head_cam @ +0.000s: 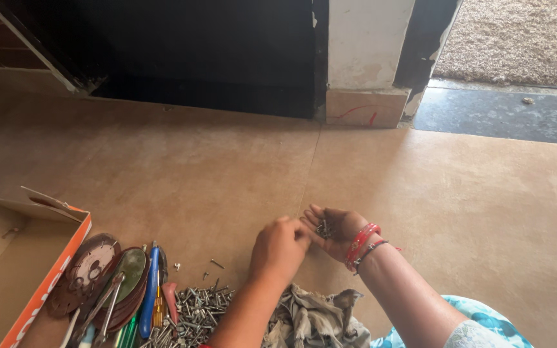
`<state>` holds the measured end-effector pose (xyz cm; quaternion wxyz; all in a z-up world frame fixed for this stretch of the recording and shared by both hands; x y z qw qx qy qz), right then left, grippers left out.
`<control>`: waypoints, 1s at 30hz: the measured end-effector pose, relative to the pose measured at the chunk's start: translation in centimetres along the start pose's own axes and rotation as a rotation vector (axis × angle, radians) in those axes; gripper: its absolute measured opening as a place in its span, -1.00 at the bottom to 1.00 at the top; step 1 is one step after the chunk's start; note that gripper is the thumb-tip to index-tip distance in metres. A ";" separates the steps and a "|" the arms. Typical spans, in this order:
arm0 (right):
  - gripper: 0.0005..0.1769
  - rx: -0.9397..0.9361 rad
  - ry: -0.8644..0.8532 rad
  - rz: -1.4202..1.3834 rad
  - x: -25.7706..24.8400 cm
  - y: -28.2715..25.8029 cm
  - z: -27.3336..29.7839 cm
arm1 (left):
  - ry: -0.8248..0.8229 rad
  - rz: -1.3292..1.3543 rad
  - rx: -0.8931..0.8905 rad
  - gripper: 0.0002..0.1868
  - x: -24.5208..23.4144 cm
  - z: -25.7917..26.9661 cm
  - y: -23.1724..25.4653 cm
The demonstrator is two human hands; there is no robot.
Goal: The person sits on the floor and sorts loose screws and small metal fasteners, moving them by hand into a pile and wiping them with a cloth. They then open a shoebox and place screwdrivers, pliers and other hand tools into the box.
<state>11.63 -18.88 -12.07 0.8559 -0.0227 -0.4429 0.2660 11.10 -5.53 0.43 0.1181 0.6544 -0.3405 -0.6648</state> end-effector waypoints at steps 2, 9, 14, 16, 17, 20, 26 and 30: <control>-0.65 -0.015 -0.009 0.031 -0.7 0.5 -0.5 | 0.095 0.113 0.038 -0.84 -1.7 0.2 1.5; -0.70 0.009 -0.414 -0.251 2.0 -0.1 0.6 | -0.250 -0.007 -0.069 -0.58 -3.2 6.1 2.0; -0.59 -0.079 -0.306 -0.257 4.2 0.3 3.9 | -0.254 -0.178 0.495 -0.37 -2.1 12.8 3.8; -0.55 -0.097 -0.325 -0.231 5.1 1.1 5.2 | -0.294 -0.136 0.289 -0.54 -1.4 12.5 1.5; -0.53 -0.108 -0.335 -0.220 5.3 1.2 5.6 | -0.315 -0.115 0.190 -0.53 -1.3 11.9 0.4; -0.53 -0.141 -0.198 -0.182 3.7 1.5 5.2 | -0.018 -0.059 -0.021 -0.69 -5.3 9.5 -1.1; -0.44 0.026 -0.205 0.051 2.6 7.1 2.5 | 0.396 0.042 0.088 -0.38 -10.9 10.3 4.0; -0.30 -0.038 -0.605 0.061 5.4 9.3 3.3 | 0.368 0.245 0.242 -0.35 -7.3 11.1 6.9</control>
Point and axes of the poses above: each hand's wrist, its own z-axis away from the middle knuckle, its own x-axis out of the palm, y = z × x, the point moved 8 cm from there along -z, towards the middle knuckle, and after that the axes turned 1 degree about -z, right-handed, at the moved point
